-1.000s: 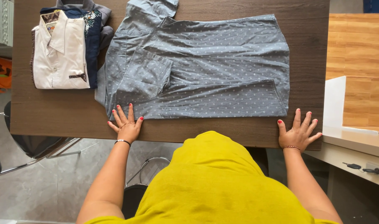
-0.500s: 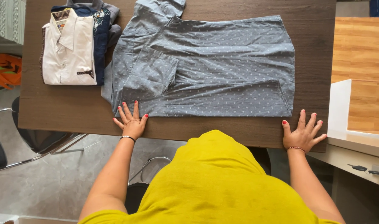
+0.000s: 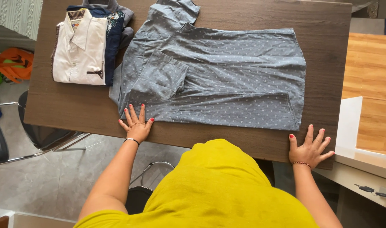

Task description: Folding a grey patterned shirt on a table and placing it back into a closet.

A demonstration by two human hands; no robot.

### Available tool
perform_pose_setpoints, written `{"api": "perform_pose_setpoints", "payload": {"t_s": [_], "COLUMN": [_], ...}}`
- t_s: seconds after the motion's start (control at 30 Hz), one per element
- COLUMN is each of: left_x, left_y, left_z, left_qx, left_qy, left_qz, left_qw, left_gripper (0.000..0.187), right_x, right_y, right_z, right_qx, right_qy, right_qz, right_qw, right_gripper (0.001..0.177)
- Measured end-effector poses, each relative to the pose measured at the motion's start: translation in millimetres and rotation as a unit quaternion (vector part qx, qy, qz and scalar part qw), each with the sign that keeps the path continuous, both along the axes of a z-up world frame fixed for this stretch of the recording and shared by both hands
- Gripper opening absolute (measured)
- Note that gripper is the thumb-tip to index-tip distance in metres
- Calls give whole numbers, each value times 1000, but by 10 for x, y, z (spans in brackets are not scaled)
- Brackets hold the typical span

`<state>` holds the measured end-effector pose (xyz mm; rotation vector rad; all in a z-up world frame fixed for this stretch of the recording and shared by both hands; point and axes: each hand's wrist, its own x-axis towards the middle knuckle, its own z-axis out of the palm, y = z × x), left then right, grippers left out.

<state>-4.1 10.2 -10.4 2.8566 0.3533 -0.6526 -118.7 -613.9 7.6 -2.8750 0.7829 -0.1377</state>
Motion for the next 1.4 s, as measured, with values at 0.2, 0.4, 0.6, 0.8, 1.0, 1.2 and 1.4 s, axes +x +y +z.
{"api": "perform_pose_setpoints", "payload": {"t_s": [0.2, 0.4, 0.6, 0.8, 1.0, 1.2, 1.4], "left_x": [-5, 4, 4, 2, -52, -47, -535], "left_y": [14, 10, 3, 13, 82, 116, -1155], "left_z": [-10, 7, 18, -50, -89, -146, 154], "left_qx": [7, 7, -1, 10, 25, 31, -59], "left_qy": [-13, -10, -1, -29, -49, -70, -228], "left_qz": [-2, 2, 6, 5, -40, -43, -116], "left_qw": [1000, 1000, 1000, 1000, 998, 996, 965], "left_gripper": [79, 79, 79, 81, 79, 80, 99], "right_x": [-3, 7, -5, 8, -37, -68, -102], "right_y": [-1, -3, -12, -11, -88, -78, -149], "right_z": [-30, -31, -34, -31, -189, -188, -255], "right_qx": [-11, 5, -1, -10, -26, -17, 4], "right_qy": [-7, 1, -10, -43, -37, -21, -10], "right_qz": [5, -4, -1, 6, -3, -17, -12], "right_qw": [1000, 1000, 1000, 999, 999, 1000, 1000], "right_gripper": [84, 84, 85, 79, 77, 79, 82]}}
